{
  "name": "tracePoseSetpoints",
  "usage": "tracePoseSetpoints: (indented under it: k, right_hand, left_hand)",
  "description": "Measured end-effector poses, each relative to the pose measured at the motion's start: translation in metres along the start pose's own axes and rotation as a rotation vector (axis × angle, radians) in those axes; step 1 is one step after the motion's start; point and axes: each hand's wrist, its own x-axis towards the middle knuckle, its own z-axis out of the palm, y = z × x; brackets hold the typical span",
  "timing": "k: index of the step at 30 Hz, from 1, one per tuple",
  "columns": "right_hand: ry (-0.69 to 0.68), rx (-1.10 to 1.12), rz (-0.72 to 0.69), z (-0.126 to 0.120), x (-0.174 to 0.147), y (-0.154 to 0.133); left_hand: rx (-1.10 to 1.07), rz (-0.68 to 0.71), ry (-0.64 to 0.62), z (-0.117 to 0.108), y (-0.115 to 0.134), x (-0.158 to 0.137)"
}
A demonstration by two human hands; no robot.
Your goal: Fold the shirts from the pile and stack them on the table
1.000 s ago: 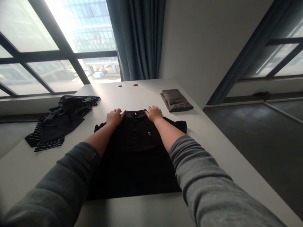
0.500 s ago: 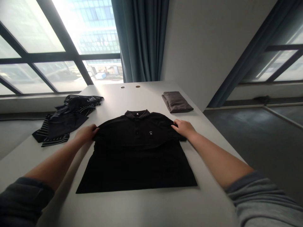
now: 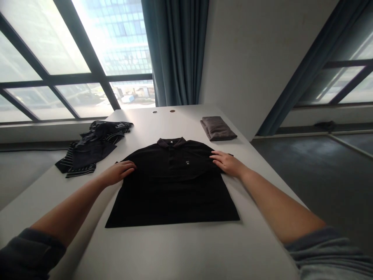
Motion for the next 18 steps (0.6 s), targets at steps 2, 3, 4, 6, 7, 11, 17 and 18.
tracePoseSetpoints:
  k: [2,3,4,6,7,11,17,18]
  right_hand:
    - [-0.099,0.073,-0.032,0.002,-0.018,-0.004]
    - [-0.113,0.070,-0.028,0.003,-0.027,-0.006]
    - [-0.102,0.055,-0.021,0.004,-0.037,-0.008]
    - [-0.043,0.037,-0.014,0.006,-0.053,-0.014]
    - [-0.011,0.042,-0.012,0.007,-0.058,-0.018]
    - [0.052,0.082,0.029,0.015,-0.063,-0.038]
    - [0.128,0.081,0.053,0.027,-0.051,-0.049]
    - [0.137,0.084,0.053,0.026,-0.052,-0.050]
  left_hand:
    - [-0.016,-0.026,-0.013,0.000,-0.001,-0.012]
    - [-0.012,-0.051,0.003,0.000,-0.002,-0.018]
    - [-0.006,-0.070,0.019,0.001,-0.003,-0.025]
    - [0.002,-0.080,0.046,0.004,-0.001,-0.036]
    - [0.007,-0.075,0.060,0.006,0.002,-0.040]
    - [0.059,-0.067,0.081,0.019,0.022,-0.045]
    - [0.184,-0.136,0.058,0.021,0.041,-0.045]
    - [0.197,-0.156,0.056,0.018,0.042,-0.047]
